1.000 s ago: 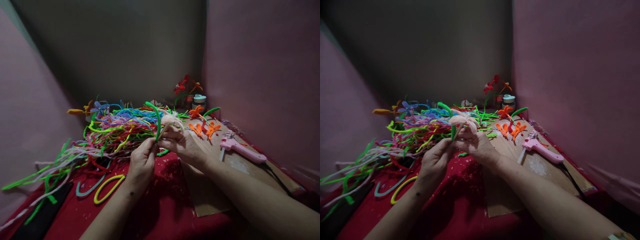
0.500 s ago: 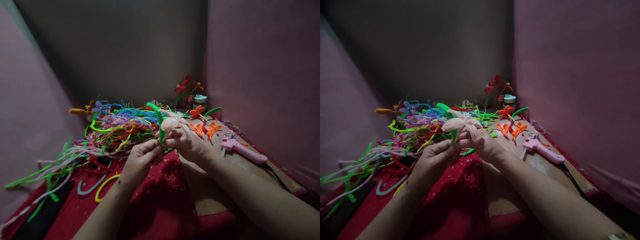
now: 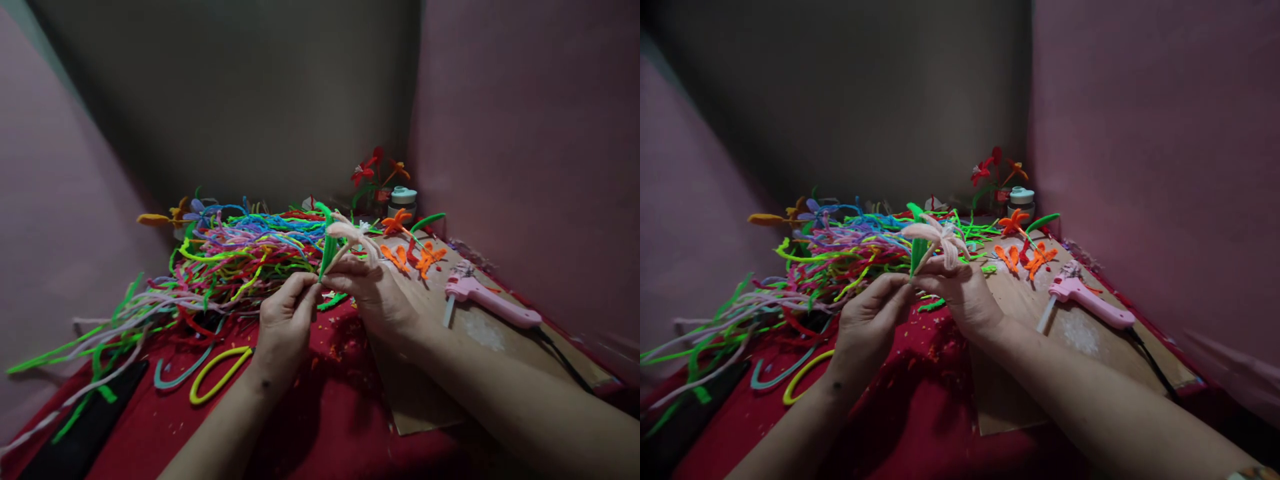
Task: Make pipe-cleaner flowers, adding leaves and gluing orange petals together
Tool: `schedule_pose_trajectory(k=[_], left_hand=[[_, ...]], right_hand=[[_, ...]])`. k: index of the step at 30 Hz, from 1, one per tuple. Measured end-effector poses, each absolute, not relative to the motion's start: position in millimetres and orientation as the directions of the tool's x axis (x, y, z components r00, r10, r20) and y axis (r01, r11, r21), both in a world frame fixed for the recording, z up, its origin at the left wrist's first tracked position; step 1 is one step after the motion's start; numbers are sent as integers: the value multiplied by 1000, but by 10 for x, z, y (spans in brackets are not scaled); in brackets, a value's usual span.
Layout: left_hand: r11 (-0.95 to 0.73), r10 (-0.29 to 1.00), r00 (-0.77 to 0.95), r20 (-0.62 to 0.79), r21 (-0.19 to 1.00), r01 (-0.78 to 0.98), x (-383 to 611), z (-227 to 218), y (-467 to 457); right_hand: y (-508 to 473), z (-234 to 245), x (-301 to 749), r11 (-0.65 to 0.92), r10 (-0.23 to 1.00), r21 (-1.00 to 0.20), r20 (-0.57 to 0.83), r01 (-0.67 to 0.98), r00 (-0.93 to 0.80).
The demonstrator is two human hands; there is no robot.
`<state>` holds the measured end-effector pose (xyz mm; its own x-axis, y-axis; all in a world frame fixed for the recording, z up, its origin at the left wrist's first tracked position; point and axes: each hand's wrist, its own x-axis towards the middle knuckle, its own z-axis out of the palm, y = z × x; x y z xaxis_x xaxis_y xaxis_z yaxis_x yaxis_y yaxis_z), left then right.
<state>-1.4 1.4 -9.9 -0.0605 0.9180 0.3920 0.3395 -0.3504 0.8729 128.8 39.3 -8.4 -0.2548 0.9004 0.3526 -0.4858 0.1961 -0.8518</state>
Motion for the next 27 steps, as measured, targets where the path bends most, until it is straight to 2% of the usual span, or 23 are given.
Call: schedule_pose_trajectory(k=[3, 6, 8, 11, 14, 21, 27], left_hand=[[-282, 957, -33, 288, 951, 127, -31, -73, 26], [-216, 976, -1, 217, 975, -49, -44, -17, 24], [-191, 981, 17, 194, 974, -119, -45, 12, 13], [-151, 985, 55, 165, 968, -200, -45, 30, 2], [-97, 985, 108, 131, 956, -276, -61, 31, 5], [144, 916, 402, 14, 922, -359, -133, -3, 31], [203, 879, 478, 4, 901, -382, -162, -41, 74]], right_hand=[[424, -108, 1322, 146, 886, -855, 337, -498, -320], [468, -116, 1365, 86, 829, -847, 352, -524, -434], [472, -68, 1375, 121, 791, -827, 415, -550, -450], [435, 66, 1356, 242, 744, -746, 553, -621, -374], [416, 145, 1345, 324, 712, -720, 612, -613, -343], [569, -19, 1476, 181, 671, -883, 433, -433, -602], [532, 18, 1456, 244, 724, -890, 432, -386, -538]])
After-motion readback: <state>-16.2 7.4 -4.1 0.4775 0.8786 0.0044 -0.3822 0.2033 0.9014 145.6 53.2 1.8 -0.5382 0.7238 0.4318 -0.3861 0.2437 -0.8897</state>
